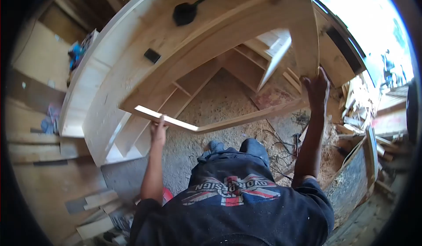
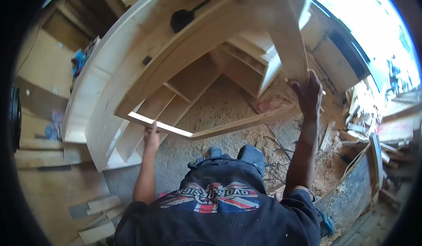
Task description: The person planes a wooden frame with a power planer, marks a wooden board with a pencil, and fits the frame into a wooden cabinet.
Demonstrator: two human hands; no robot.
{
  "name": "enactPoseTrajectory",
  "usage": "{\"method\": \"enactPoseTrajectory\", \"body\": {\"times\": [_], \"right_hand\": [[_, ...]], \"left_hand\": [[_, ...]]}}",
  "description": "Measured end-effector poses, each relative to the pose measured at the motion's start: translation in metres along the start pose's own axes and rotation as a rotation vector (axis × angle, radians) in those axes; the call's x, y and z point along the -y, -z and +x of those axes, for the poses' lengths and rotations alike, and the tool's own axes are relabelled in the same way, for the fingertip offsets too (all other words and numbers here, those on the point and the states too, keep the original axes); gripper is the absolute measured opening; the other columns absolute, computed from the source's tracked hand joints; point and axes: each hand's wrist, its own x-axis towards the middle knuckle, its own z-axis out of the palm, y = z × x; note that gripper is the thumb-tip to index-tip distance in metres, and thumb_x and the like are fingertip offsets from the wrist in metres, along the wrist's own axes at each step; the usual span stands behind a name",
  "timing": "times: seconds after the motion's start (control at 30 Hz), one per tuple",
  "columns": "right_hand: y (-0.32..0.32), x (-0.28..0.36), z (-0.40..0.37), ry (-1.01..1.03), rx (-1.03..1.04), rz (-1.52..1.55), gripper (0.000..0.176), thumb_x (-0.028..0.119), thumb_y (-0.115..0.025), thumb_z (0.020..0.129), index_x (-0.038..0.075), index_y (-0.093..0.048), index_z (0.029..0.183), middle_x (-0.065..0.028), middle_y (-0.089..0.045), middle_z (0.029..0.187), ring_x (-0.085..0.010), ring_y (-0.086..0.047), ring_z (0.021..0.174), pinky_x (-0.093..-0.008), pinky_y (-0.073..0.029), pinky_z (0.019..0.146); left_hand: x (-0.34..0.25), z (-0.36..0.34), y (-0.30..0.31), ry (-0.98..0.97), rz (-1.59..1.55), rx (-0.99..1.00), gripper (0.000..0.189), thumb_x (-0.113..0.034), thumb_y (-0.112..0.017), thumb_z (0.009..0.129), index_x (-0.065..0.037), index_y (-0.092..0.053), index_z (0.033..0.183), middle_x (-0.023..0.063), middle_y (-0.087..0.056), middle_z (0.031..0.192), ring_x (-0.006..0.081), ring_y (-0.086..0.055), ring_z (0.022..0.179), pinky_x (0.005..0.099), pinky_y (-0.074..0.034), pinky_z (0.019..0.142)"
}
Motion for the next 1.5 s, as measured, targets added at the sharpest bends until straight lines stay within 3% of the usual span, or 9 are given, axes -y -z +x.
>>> {"method": "enactPoseTrajectory", "body": {"times": [0.13,0.23,0.3,0.63,0.73,0.83,0.9,1.1,1.5], "right_hand": [[-0.095,0.09,0.017,0.36,0.14,-0.241,0.05,0.027,-0.093,0.073,0.0,-0.068,0.106,-0.0126,-0.074,0.097,-0.0224,-0.071,0.085,-0.0359,-0.056,0.075],[-0.181,0.147,0.008,0.737,0.332,-0.319,0.05,0.036,-0.093,0.069,0.005,-0.066,0.098,-0.0087,-0.068,0.092,-0.0272,-0.069,0.085,-0.0413,-0.053,0.073],[-0.24,0.148,-0.002,0.888,0.463,-0.297,0.05,0.041,-0.091,0.068,0.008,-0.064,0.094,-0.0064,-0.064,0.088,-0.0263,-0.066,0.083,-0.0408,-0.05,0.071],[-0.413,0.127,-0.012,1.32,0.634,0.004,0.057,0.034,-0.087,0.076,0.007,-0.064,0.121,-0.0133,-0.06,0.121,-0.0328,-0.059,0.115,-0.053,-0.043,0.104],[-0.446,0.026,0.014,1.003,0.13,0.096,0.101,0.054,-0.09,0.073,0.003,-0.044,0.147,-0.0184,-0.048,0.14,-0.0368,-0.048,0.134,-0.0567,-0.039,0.114],[-0.518,-0.087,-0.019,0.471,0.643,0.3,0.116,0.045,-0.094,0.072,-0.001,-0.029,0.157,-0.0244,-0.045,0.146,-0.0438,-0.045,0.138,-0.0507,-0.038,0.118],[-0.568,-0.125,-0.056,0.43,0.896,0.111,0.115,0.03,-0.094,0.073,-0.001,-0.024,0.159,-0.0319,-0.034,0.159,-0.0499,-0.036,0.146,-0.0521,-0.035,0.12],[-0.699,-0.185,-0.116,0.617,0.481,0.107,0.089,0.023,-0.087,0.078,0.007,-0.039,0.151,-0.0233,-0.055,0.123,-0.0458,-0.063,0.104,-0.0504,-0.059,0.082],[-0.789,-0.261,-0.133,0.712,0.392,0.081,0.094,0.02,-0.087,0.08,-0.001,-0.033,0.155,-0.0272,-0.046,0.129,-0.0449,-0.056,0.114,-0.0523,-0.052,0.093]], "left_hand": [[0.046,-0.023,0.002,0.314,-0.238,-0.346,0.074,-0.028,-0.083,0.091,-0.001,-0.041,0.146,0.0166,-0.05,0.143,0.0329,-0.053,0.131,0.0513,-0.042,0.113],[0.05,-0.044,0.01,0.076,0.106,-0.739,0.09,-0.027,-0.09,0.083,0.001,-0.036,0.149,0.022,-0.046,0.146,0.0384,-0.046,0.138,0.0515,-0.035,0.118],[-0.017,-0.071,-0.012,-0.562,0.485,-0.754,0.096,-0.022,-0.092,0.078,0.004,-0.033,0.15,0.0242,-0.043,0.149,0.039,-0.042,0.14,0.0489,-0.033,0.119],[0.021,0.0,0.044,-0.57,0.332,-1.185,0.069,-0.004,-0.078,0.087,0.006,-0.038,0.142,0.0275,-0.053,0.139,0.0348,-0.059,0.127,0.044,-0.052,0.107],[0.029,0.011,0.064,-0.578,0.314,-1.266,0.062,-0.007,-0.076,0.089,0.006,-0.043,0.14,0.0268,-0.058,0.134,0.0351,-0.064,0.121,0.0429,-0.057,0.099],[0.069,0.028,0.114,-0.382,0.629,-1.428,0.061,-0.014,-0.079,0.09,0.006,-0.047,0.139,0.0231,-0.066,0.122,0.0323,-0.07,0.109,0.0412,-0.059,0.088],[0.09,0.053,0.136,-0.486,0.611,-1.455,0.059,-0.017,-0.081,0.09,0.007,-0.051,0.135,0.0227,-0.067,0.12,0.0299,-0.07,0.104,0.0384,-0.058,0.085],[0.183,0.122,0.199,-0.543,0.485,-1.499,0.056,-0.027,-0.083,0.089,0.009,-0.059,0.124,0.0224,-0.07,0.115,0.0283,-0.07,0.102,0.0404,-0.055,0.091],[0.249,0.222,0.253,-0.464,0.583,-1.501,0.071,-0.055,-0.085,0.08,0.009,-0.063,0.105,0.0242,-0.074,0.099,0.0373,-0.072,0.094,0.0444,-0.054,0.089]]}}
